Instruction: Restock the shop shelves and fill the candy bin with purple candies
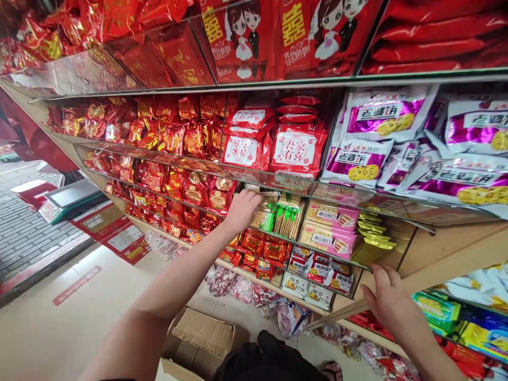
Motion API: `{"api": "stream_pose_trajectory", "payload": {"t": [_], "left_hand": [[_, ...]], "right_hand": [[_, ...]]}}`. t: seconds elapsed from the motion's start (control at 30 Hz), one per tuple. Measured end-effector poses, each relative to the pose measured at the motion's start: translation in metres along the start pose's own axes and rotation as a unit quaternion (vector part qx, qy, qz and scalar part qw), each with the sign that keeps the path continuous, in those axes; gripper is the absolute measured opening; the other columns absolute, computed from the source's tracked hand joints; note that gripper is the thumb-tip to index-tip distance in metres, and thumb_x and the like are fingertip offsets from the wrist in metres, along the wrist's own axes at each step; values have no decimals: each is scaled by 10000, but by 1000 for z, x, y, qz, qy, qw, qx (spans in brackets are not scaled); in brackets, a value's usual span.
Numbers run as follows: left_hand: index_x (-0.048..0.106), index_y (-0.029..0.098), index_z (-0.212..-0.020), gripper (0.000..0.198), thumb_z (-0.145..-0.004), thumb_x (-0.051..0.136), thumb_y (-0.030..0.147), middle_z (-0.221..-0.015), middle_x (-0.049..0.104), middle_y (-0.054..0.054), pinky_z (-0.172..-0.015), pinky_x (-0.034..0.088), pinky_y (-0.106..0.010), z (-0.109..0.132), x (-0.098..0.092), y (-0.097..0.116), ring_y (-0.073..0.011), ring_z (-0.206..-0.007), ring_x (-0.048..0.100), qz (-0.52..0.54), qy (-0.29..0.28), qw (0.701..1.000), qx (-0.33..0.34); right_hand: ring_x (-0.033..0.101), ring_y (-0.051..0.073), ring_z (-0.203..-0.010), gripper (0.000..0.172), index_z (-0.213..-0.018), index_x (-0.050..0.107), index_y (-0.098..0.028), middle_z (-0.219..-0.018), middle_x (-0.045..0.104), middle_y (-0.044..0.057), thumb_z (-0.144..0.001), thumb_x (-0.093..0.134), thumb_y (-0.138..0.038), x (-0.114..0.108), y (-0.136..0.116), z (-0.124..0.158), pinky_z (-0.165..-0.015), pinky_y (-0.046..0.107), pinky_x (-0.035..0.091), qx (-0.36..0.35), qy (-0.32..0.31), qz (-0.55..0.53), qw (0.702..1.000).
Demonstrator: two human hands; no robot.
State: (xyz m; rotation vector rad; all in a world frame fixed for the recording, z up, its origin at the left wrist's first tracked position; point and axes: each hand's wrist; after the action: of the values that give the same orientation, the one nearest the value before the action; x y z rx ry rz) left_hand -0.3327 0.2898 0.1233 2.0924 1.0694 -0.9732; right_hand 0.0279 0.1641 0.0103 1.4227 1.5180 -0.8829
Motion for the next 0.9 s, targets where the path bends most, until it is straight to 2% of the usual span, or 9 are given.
{"api": "stream_pose_trajectory", "payload": {"t": [0.1,0.2,0.3,0.4,0.53,0.67,0.77,0.83,0.9], "left_hand": [[579,201,-845,168,-724,535,93,-964,635,-58,-899,387,-401,16,-3,-6,-230,-995,527,85,56,995,-1],[542,197,-863,152,-727,552,129,-1005,620,-66,-919,382,-405,29,-6,-9,-221,-1001,533,175,154,971,-49],[473,198,-921,205,-753,585,233,-979,581,-70,-857,421,-387,39,-4,-8,-202,-944,547,271,272,913,-140],[388,222,-934,321,-739,618,333,-845,544,-10,-724,478,-320,48,2,0,-148,-781,570,389,340,825,-228],[369,233,-854,379,-673,686,339,-664,465,79,-648,510,-278,59,4,21,-91,-612,558,546,320,708,-312],[368,207,-747,390,-626,731,280,-631,515,86,-670,526,-295,69,-3,46,-86,-589,587,659,252,607,-365],[430,198,-755,340,-621,739,236,-679,595,53,-671,536,-317,76,-7,65,-113,-602,622,715,192,550,-387],[460,191,-753,300,-633,734,218,-687,625,29,-667,539,-324,82,-7,79,-135,-605,639,738,160,519,-400],[470,182,-734,276,-644,729,215,-705,650,-4,-658,541,-331,88,-6,91,-168,-635,657,753,134,493,-415]], "right_hand": [[550,273,-996,381,-1186,408,-70,-1166,475,178,-872,393,-285,0,-1,0,-783,363,502,3,7,6,1000],[543,276,-1002,390,-1189,400,-67,-1150,478,187,-863,404,-280,1,-2,0,-776,364,504,-7,18,5,1000],[544,277,-998,397,-1184,407,-59,-1144,480,193,-858,410,-284,3,0,0,-791,364,500,-13,27,3,1000],[544,287,-1007,412,-1191,411,-52,-1140,486,197,-868,388,-306,6,4,0,-795,377,500,-12,21,-10,1000],[567,293,-979,419,-1188,442,-75,-1176,485,209,-884,339,-344,-3,3,0,-782,414,504,6,9,-36,999],[596,272,-925,373,-1112,514,-135,-1172,522,174,-873,371,-382,-33,-28,-4,-819,433,493,-17,54,-149,987],[623,203,-825,333,-1097,517,-183,-1057,597,121,-857,434,-398,-56,-71,-14,-738,350,529,-34,9,-344,938],[625,182,-797,429,-1208,436,-193,-1086,592,125,-844,469,-417,-65,-100,-25,-645,308,538,-6,-41,-458,888],[617,183,-852,577,-1321,299,-187,-1185,539,153,-835,484,-438,-69,-122,-36,-650,306,539,-1,-54,-534,844]]}}
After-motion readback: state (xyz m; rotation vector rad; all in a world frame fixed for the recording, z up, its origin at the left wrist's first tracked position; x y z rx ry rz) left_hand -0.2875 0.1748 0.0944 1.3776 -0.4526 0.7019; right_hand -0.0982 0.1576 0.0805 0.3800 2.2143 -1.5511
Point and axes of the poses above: each hand's wrist, its own z-axis away from the middle knuckle, its own x-axis out of the palm, y = z × x
